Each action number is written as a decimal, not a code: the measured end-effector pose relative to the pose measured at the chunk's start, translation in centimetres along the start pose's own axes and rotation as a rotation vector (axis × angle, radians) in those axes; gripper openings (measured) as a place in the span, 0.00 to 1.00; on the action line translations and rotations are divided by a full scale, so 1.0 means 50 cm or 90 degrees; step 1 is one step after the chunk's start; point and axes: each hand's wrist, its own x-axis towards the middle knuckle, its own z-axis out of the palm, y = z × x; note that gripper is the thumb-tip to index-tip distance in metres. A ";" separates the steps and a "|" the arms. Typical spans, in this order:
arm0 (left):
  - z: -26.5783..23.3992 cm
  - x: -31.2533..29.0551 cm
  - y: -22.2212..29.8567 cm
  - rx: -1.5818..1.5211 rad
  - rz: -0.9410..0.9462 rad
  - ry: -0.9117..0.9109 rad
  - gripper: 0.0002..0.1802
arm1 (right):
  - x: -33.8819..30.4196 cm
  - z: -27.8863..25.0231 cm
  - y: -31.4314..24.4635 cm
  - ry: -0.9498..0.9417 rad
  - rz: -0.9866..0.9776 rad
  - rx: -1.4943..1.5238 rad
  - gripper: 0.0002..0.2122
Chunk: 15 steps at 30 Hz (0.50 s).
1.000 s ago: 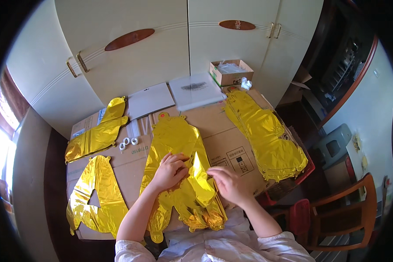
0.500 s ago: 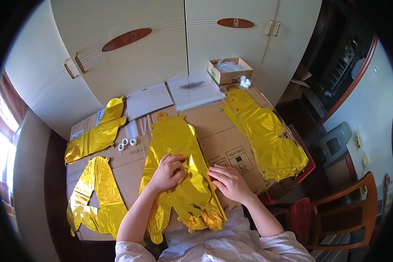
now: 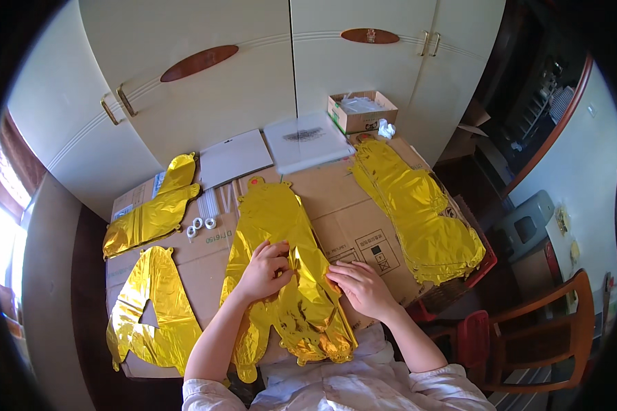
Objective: Unfolding and arranging gold metallic foil balloons on a workspace table.
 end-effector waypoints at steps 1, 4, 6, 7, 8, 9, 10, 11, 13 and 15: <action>0.000 -0.001 0.000 0.000 -0.001 -0.002 0.10 | 0.001 0.000 -0.003 0.003 0.004 0.003 0.13; 0.000 -0.004 -0.001 0.001 -0.006 -0.006 0.10 | 0.003 -0.003 -0.013 0.001 0.009 0.003 0.13; 0.002 -0.004 -0.002 0.002 -0.009 -0.007 0.11 | 0.003 -0.006 -0.015 -0.012 0.003 -0.012 0.15; 0.001 -0.003 -0.001 0.004 -0.005 -0.007 0.11 | 0.003 -0.006 -0.015 -0.023 0.002 -0.019 0.15; 0.000 -0.002 0.000 0.007 -0.002 -0.008 0.11 | 0.002 -0.005 -0.015 -0.035 0.001 -0.025 0.16; -0.001 -0.002 0.001 0.009 0.000 -0.009 0.11 | 0.001 -0.004 -0.014 -0.048 0.000 -0.031 0.16; 0.000 -0.002 0.001 0.007 0.000 -0.007 0.11 | 0.001 -0.004 -0.015 -0.059 -0.009 -0.038 0.17; 0.001 -0.002 0.001 0.005 0.000 -0.005 0.10 | 0.003 -0.006 -0.016 -0.070 -0.019 -0.045 0.17; 0.001 -0.002 0.001 0.005 0.001 -0.006 0.10 | 0.002 -0.005 -0.017 -0.097 -0.032 -0.062 0.18; -0.003 -0.002 0.004 0.010 0.003 -0.012 0.10 | -0.002 -0.003 -0.020 -0.127 -0.041 -0.082 0.20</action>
